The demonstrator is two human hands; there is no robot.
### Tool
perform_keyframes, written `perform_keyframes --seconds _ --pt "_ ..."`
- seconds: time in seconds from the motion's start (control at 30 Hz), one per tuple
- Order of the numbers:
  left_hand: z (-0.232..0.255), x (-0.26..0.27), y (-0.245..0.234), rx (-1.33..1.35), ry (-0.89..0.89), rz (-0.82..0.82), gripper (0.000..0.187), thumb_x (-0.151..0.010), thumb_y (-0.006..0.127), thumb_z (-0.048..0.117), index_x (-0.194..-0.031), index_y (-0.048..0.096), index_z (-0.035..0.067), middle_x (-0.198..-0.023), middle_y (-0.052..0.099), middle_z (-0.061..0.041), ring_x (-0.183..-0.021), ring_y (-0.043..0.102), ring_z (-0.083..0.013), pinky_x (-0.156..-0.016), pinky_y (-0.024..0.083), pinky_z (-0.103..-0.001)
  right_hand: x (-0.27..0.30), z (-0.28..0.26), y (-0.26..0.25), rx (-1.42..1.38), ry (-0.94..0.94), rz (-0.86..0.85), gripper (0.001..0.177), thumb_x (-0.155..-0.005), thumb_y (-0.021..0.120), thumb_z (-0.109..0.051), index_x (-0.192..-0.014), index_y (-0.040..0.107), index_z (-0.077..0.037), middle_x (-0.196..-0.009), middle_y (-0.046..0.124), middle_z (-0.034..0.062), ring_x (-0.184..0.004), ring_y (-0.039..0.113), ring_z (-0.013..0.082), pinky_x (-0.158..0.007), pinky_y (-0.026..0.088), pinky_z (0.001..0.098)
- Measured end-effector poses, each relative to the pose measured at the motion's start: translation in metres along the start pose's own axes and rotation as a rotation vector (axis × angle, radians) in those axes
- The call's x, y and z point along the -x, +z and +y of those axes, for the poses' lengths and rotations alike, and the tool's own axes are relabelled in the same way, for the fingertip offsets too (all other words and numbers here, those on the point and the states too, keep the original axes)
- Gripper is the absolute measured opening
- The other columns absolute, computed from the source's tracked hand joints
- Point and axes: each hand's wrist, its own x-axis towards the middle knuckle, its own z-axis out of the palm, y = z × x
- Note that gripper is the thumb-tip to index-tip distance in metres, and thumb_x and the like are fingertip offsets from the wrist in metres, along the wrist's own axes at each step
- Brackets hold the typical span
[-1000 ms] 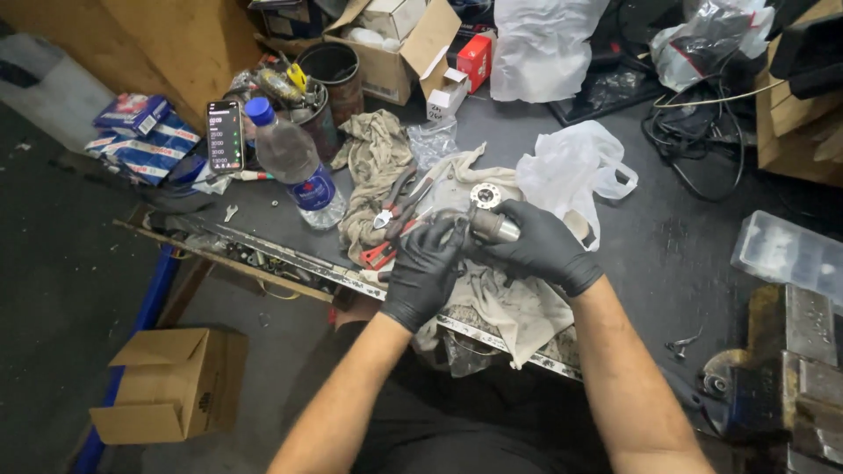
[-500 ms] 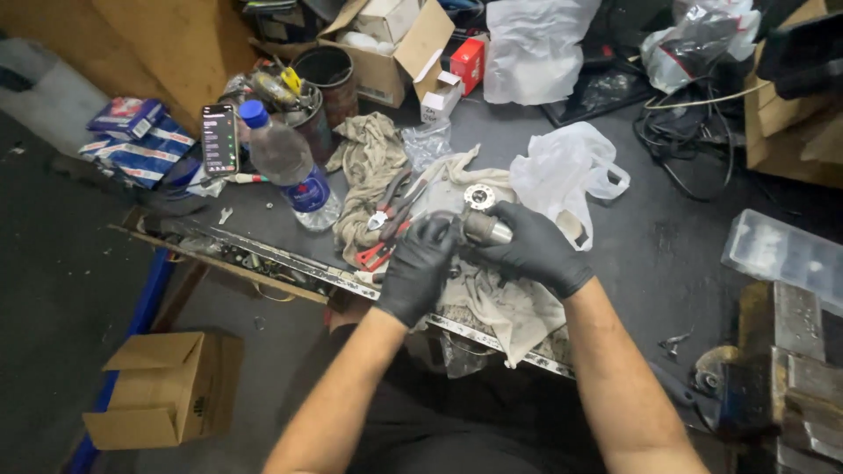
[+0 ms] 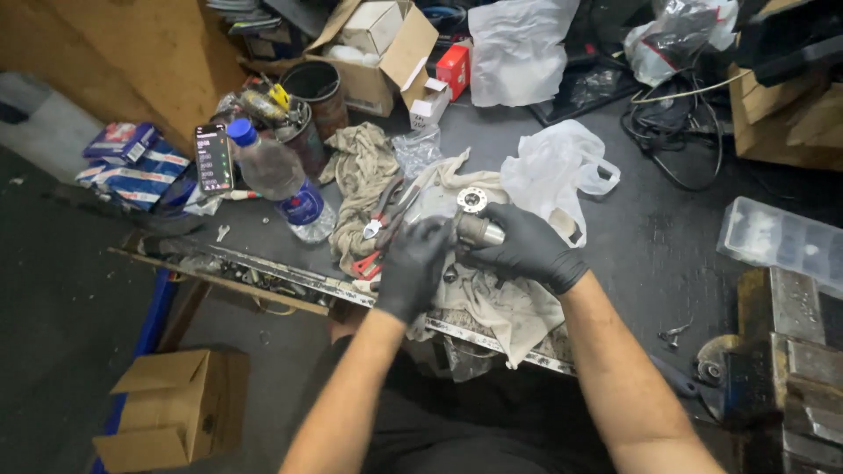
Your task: The person cleans a cylindrical mechanical part using a cloth and a wrench, wiping the exterior and interior surfaces. They then place the part down, pick up a small red box, open it, and remove a small item from a plastic bag inside.
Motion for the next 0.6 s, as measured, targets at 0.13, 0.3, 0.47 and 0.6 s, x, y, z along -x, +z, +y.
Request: perform_keyframes --seconds 0.13,0.3,0.47,0.6 --pt "-0.013 -0.048 0.001 0.048 -0.073 -0.118 0.031 -0.096 0.06 0.022 -0.124 0.07 0.022 -0.113 0.067 -0.006 -0.107 0.065 -0.0327 -0.089 0.056 -0.043 0.002 -0.001 0.004 0.042 -0.002 0.007 0.068 -0.067 0.089 -0.048 -0.125 0.06 -0.03 -0.121 0.069 0.0104 -0.12 0.064 0.0362 -0.103 0.051 0.0507" --pt "-0.007 -0.028 0.005 -0.071 -0.005 -0.051 0.034 -0.096 0.058 0.023 -0.13 0.065 0.022 -0.111 0.065 -0.006 -0.103 0.067 -0.0323 -0.084 0.057 -0.042 -0.003 0.008 0.007 0.022 0.019 0.033 0.067 -0.069 0.088 -0.05 -0.126 0.061 -0.029 -0.119 0.07 0.0107 -0.119 0.065 0.037 -0.103 0.051 0.0512" --pt "-0.005 -0.021 0.003 -0.035 -0.012 0.001 0.04 -0.096 0.058 0.023 -0.135 0.063 0.017 -0.115 0.064 -0.012 -0.108 0.063 -0.0377 -0.092 0.053 -0.048 -0.004 0.006 0.003 0.001 0.0 0.026 0.068 -0.07 0.088 -0.045 -0.128 0.06 -0.023 -0.122 0.069 0.0158 -0.121 0.063 0.0405 -0.105 0.05 0.0537" --pt "-0.007 -0.061 0.001 0.033 -0.081 -0.079 0.014 -0.09 0.061 0.022 -0.099 0.073 0.02 -0.098 0.068 -0.005 -0.093 0.069 -0.0343 -0.076 0.058 -0.045 0.006 -0.004 0.003 0.023 0.002 0.017 0.066 -0.069 0.088 -0.047 -0.126 0.06 -0.028 -0.12 0.069 0.0101 -0.12 0.064 0.0365 -0.103 0.051 0.052"
